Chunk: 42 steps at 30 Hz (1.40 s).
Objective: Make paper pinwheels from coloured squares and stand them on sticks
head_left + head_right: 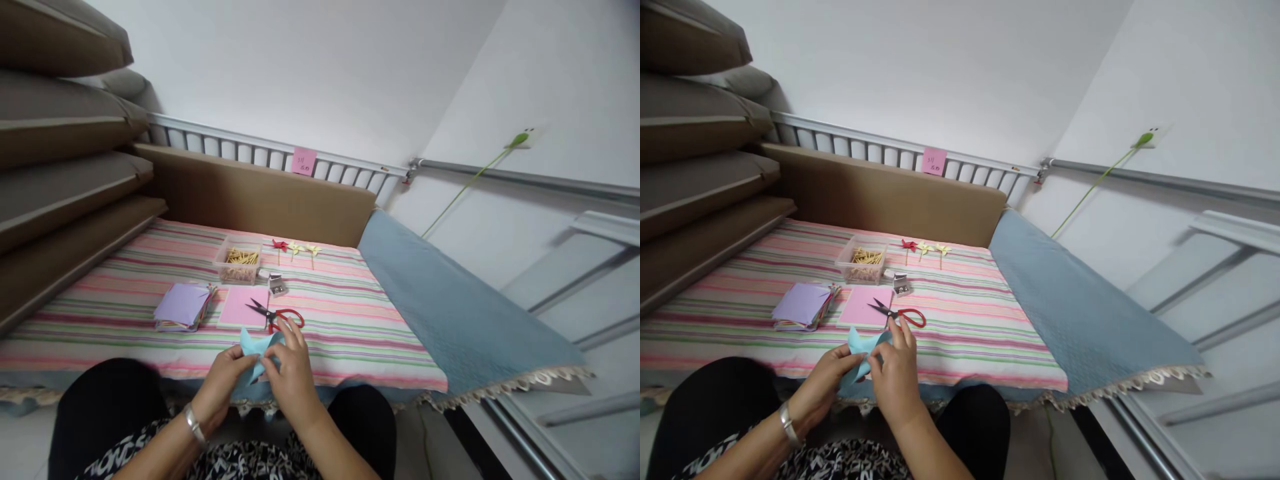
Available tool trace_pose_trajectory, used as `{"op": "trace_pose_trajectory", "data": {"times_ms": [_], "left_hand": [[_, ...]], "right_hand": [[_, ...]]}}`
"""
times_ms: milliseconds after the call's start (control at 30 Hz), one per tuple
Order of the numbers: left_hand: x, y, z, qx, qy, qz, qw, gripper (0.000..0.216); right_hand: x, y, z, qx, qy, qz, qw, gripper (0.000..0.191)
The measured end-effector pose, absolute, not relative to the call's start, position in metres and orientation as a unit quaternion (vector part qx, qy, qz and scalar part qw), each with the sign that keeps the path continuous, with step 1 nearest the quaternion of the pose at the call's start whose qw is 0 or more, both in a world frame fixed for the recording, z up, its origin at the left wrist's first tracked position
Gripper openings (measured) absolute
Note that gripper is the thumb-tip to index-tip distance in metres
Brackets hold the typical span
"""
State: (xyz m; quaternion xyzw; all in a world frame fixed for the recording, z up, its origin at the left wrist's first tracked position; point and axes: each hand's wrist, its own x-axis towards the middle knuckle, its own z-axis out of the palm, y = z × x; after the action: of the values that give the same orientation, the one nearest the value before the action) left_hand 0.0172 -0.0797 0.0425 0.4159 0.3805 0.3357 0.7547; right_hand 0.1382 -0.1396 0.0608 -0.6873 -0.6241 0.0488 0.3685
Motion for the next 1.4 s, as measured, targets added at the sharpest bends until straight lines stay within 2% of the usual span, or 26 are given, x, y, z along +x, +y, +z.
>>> {"op": "trace_pose_trajectory", "data": {"times_ms": [267,533,900,967,1100,1200,1300,1400], "left_hand": [[0.004,-0.068,0.044,0.390,0.386,0.338,0.764,0.021],[-0.015,-0.066,0.046,0.392,0.391,0.356,0.753,0.023],[-0.045,-0.035,0.021,0.413,0.404,0.382,0.722,0.020],[-0.055,-0.026,0.018,0.407,0.418,0.377,0.720,0.019],[-0.074,-0.008,0.017,0.412,0.427,0.320,0.738,0.016],[-0.080,0.006,0.017,0.436,0.420,0.268,0.749,0.012],[-0.081,0.019,0.016,0.471,0.415,0.238,0.741,0.010],[-0.081,0.029,0.016,0.505,0.403,0.234,0.727,0.006]], "right_hand": [[0.127,-0.124,0.059,-0.688,-0.614,0.090,0.375,0.007],[0.113,-0.112,0.060,-0.689,-0.631,0.103,0.342,0.004],[0.084,-0.083,0.058,-0.690,-0.651,0.097,0.302,0.008],[0.080,-0.074,0.062,-0.692,-0.650,0.111,0.292,0.014],[0.079,-0.049,0.077,-0.669,-0.675,0.148,0.273,0.045],[0.079,-0.027,0.083,-0.632,-0.711,0.213,0.220,0.052],[0.077,-0.010,0.080,-0.615,-0.715,0.280,0.182,0.051],[0.074,-0.001,0.074,-0.616,-0.700,0.316,0.178,0.035]]}}
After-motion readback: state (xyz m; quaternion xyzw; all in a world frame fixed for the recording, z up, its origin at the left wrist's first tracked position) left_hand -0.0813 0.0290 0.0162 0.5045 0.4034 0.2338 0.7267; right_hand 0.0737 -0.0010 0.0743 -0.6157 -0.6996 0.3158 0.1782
